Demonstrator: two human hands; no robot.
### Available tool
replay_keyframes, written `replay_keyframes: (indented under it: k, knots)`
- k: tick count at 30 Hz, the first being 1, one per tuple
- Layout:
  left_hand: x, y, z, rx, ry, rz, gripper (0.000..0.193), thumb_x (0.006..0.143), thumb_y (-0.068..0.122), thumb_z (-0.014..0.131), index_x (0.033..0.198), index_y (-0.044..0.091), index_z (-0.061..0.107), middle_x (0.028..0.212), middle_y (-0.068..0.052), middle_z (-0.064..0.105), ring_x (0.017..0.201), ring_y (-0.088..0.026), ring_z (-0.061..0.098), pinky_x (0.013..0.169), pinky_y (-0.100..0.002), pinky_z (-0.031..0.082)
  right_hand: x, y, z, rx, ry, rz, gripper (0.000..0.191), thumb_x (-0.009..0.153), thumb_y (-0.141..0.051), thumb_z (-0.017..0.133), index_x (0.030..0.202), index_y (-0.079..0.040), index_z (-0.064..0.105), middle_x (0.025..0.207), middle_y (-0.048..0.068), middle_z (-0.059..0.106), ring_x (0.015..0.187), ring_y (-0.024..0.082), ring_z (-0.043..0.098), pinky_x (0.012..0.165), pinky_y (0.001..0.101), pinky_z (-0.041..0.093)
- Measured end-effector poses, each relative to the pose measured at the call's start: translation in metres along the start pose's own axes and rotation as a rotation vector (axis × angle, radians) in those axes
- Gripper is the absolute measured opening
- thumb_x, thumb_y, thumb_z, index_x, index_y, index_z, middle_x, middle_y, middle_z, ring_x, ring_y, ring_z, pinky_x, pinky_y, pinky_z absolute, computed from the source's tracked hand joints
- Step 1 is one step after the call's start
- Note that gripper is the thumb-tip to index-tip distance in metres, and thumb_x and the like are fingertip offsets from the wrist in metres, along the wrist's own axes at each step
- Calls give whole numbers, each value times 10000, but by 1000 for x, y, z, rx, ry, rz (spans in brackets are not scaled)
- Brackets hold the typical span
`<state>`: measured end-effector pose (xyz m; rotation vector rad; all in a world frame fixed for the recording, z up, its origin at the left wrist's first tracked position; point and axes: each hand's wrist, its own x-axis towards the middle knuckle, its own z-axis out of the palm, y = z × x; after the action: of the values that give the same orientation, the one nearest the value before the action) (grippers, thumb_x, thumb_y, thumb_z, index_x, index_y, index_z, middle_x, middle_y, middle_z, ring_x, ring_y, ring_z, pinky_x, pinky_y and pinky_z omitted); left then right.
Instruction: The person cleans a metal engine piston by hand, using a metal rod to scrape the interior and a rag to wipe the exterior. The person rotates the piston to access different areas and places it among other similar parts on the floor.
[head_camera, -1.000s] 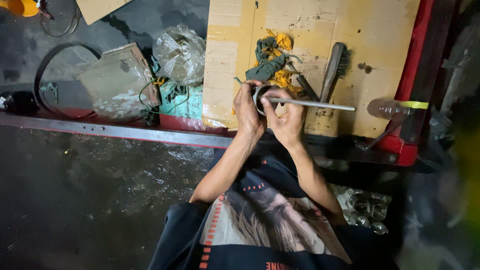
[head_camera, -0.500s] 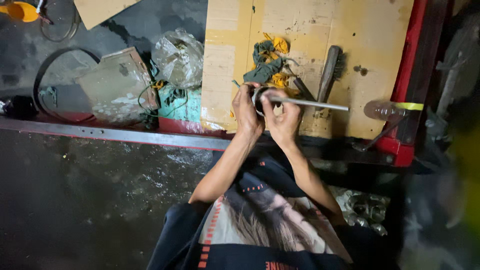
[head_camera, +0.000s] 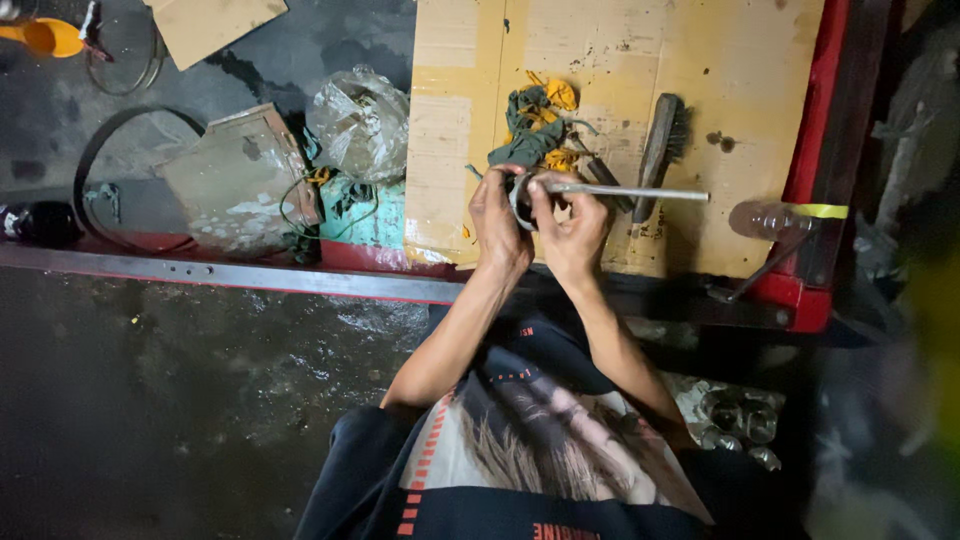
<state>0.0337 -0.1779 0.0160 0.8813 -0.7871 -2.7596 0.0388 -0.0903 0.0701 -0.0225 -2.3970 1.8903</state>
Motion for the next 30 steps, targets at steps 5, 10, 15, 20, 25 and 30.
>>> replay_keyframes:
  k: [5, 10, 15, 20, 25, 30]
  knots:
    - [0, 4, 6, 6, -3, 4, 256, 1070, 189, 467, 968, 9, 618, 917, -131, 694, 804, -198, 673, 701, -312, 568, 0, -2, 1, -15, -143, -131, 115, 959, 4, 712, 1068, 36, 711, 1000, 88, 741, 957, 132, 689, 892, 282, 548]
    - [0, 7, 10, -20, -16, -5, 243, 1071, 185, 486, 966, 8, 616, 895, -110, 670, 772, -197, 646, 659, -331, 557, 2, -3, 4, -45, 1, -113, 93, 965, 3, 729, 1052, 30, 715, 986, 82, 760, 913, 126, 694, 863, 277, 548]
    - [4, 5, 8, -31, 8, -30, 262, 1054, 221, 488, 946, 16, 610, 897, -106, 682, 772, -188, 656, 671, -324, 563, 5, 3, 4, 7, -189, -156, 110, 953, 4, 722, 1061, 28, 724, 1008, 86, 741, 967, 149, 698, 904, 299, 557]
    - [6, 2, 1, 12, 16, -48, 262, 1062, 232, 492, 956, 29, 618, 859, -93, 666, 740, -176, 643, 642, -326, 554, 7, 9, 1, -1, -97, -116, 90, 961, -17, 739, 1045, 10, 722, 987, 61, 749, 928, 130, 701, 865, 291, 563]
    - [6, 1, 1, -22, 16, -38, 283, 1079, 241, 492, 967, 19, 626, 878, -94, 669, 756, -176, 644, 662, -313, 550, 7, 7, 2, -23, -108, -129, 96, 963, -25, 736, 1055, 1, 737, 999, 68, 767, 933, 134, 720, 871, 293, 576]
    - [6, 3, 3, -20, 27, -76, 294, 1049, 264, 472, 940, 34, 620, 852, -103, 670, 731, -184, 651, 644, -320, 555, 7, 1, 0, -113, -196, -247, 132, 929, -23, 737, 1053, 17, 719, 1014, 119, 745, 984, 179, 713, 895, 320, 556]
